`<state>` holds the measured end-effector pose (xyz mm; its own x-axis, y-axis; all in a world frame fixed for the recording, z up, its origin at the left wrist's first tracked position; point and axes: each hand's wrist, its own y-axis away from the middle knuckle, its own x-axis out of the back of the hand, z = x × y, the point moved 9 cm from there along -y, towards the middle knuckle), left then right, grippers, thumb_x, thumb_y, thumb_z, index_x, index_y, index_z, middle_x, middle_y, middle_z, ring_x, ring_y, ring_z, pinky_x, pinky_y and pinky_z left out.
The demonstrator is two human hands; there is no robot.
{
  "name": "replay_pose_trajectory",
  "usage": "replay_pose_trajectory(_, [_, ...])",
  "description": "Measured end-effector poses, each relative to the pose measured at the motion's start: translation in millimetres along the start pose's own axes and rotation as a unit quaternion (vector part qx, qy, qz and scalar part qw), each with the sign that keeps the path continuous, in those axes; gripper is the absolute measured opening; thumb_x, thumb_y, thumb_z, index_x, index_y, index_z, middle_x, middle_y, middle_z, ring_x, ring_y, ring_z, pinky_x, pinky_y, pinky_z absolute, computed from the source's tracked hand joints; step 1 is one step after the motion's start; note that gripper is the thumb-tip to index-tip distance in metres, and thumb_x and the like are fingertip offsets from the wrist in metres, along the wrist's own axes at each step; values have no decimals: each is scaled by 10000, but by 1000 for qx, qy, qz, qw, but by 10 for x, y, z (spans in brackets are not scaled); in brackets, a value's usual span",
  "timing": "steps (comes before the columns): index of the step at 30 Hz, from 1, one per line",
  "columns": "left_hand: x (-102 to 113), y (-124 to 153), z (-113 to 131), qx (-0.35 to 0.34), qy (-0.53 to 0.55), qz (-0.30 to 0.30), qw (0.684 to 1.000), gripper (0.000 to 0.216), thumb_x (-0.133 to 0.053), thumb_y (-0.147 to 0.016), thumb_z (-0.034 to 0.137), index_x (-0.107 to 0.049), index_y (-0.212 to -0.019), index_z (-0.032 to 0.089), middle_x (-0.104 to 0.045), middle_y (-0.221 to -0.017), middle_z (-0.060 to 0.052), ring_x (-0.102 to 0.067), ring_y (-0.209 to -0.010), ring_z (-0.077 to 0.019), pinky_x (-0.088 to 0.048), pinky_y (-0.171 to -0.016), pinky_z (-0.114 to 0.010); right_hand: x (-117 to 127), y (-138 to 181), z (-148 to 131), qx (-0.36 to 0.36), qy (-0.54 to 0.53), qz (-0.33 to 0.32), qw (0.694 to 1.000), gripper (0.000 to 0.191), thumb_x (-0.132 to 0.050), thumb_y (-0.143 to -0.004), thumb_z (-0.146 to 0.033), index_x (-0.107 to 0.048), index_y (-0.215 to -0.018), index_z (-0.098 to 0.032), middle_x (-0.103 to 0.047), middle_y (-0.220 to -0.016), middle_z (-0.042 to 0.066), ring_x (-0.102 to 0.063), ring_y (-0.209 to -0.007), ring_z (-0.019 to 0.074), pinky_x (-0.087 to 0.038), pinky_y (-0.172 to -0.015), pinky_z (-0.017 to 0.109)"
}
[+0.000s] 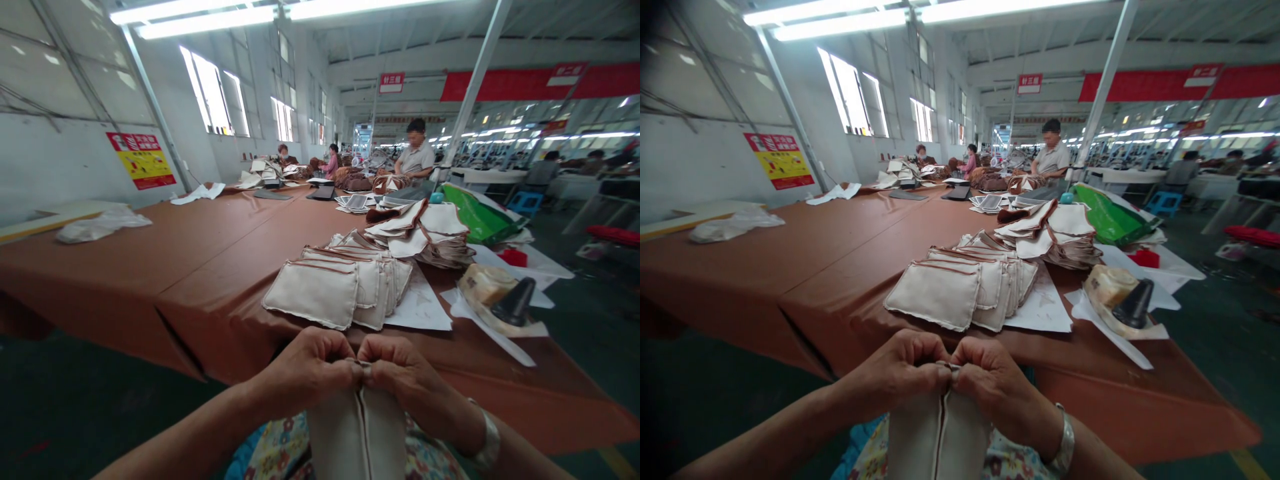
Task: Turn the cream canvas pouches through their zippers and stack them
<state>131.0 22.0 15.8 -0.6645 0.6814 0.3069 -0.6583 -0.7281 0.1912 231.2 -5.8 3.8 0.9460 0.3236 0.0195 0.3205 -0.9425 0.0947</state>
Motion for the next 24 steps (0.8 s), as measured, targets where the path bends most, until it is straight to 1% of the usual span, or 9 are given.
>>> replay_pose_trajectory(2, [-2,1,15,0,-35,3,999,220,-582,-815,318,-640,-760,113,-489,-619,25,-338,-558,-98,-244,-480,-216,6,-4,-39,19,24,6,1000,134,-573,-771,-262,-548,-705,-148,-469,-639,-25,-344,-598,100,-274,-530,213])
replay_pose_trajectory(4, [-1,6,28,4,-67,14,998,193,-552,-805,269,-659,-764,114,-494,-610,30,-334,-544,-93,-240,-466,-209,25,-13,-44,28,39,19,999,128,-559,-768,-253,-542,-691,-152,-467,-633,-25,-348,-598,104,-285,-533,216])
replay_pose_trajectory(8, [36,30,75,-8,-113,71,991,144,-541,-750,212,-648,-724,119,-497,-606,33,-357,-559,-94,-263,-469,-191,79,-15,-20,38,83,61,994,106,-566,-773,-231,-543,-695,-163,-472,-640,-27,-371,-603,110,-301,-531,216])
replay_pose_trajectory(10, [67,47,105,-26,-135,103,985,127,-540,-735,205,-618,-674,125,-503,-596,29,-378,-565,-100,-271,-477,-193,93,4,-42,53,114,80,989,59,-572,-777,-204,-563,-733,-165,-497,-661,-24,-401,-621,117,-326,-552,220])
replay_pose_trajectory(12, [91,57,103,-32,-144,120,982,125,-548,-731,214,-596,-652,130,-504,-588,28,-384,-564,-103,-271,-479,-198,94,31,-72,68,129,90,985,23,-571,-776,-180,-576,-758,-167,-502,-670,-26,-412,-627,119,-342,-567,224])
replay_pose_trajectory(14, [75,50,57,-24,-131,100,986,128,-542,-739,221,-605,-676,129,-501,-598,29,-381,-568,-104,-271,-478,-198,85,51,-88,82,126,91,985,30,-562,-770,-162,-589,-758,-166,-514,-675,-23,-425,-635,121,-356,-582,228])
replay_pose_trajectory(17, [-22,32,-57,10,-97,25,995,164,-514,-767,237,-628,-731,124,-451,-598,41,-343,-557,-98,-246,-462,-203,69,55,-51,87,89,81,989,78,-548,-765,-141,-618,-792,-164,-532,-687,-16,-437,-642,122,-363,-591,229])
replay_pose_trajectory(19, [-66,30,-107,26,-80,-4,996,181,-506,-778,245,-633,-749,119,-415,-595,47,-314,-546,-94,-227,-457,-211,59,44,-7,85,63,73,992,88,-552,-769,-136,-626,-805,-165,-517,-685,-18,-429,-641,120,-357,-590,227])
replay_pose_trajectory(24, [-77,37,-133,20,-57,2,998,162,-512,-748,217,-636,-762,113,-432,-620,38,-319,-561,-94,-219,-472,-218,57,46,28,91,40,65,993,68,-571,-782,-139,-633,-789,-165,-502,-676,-23,-425,-639,118,-354,-601,228])
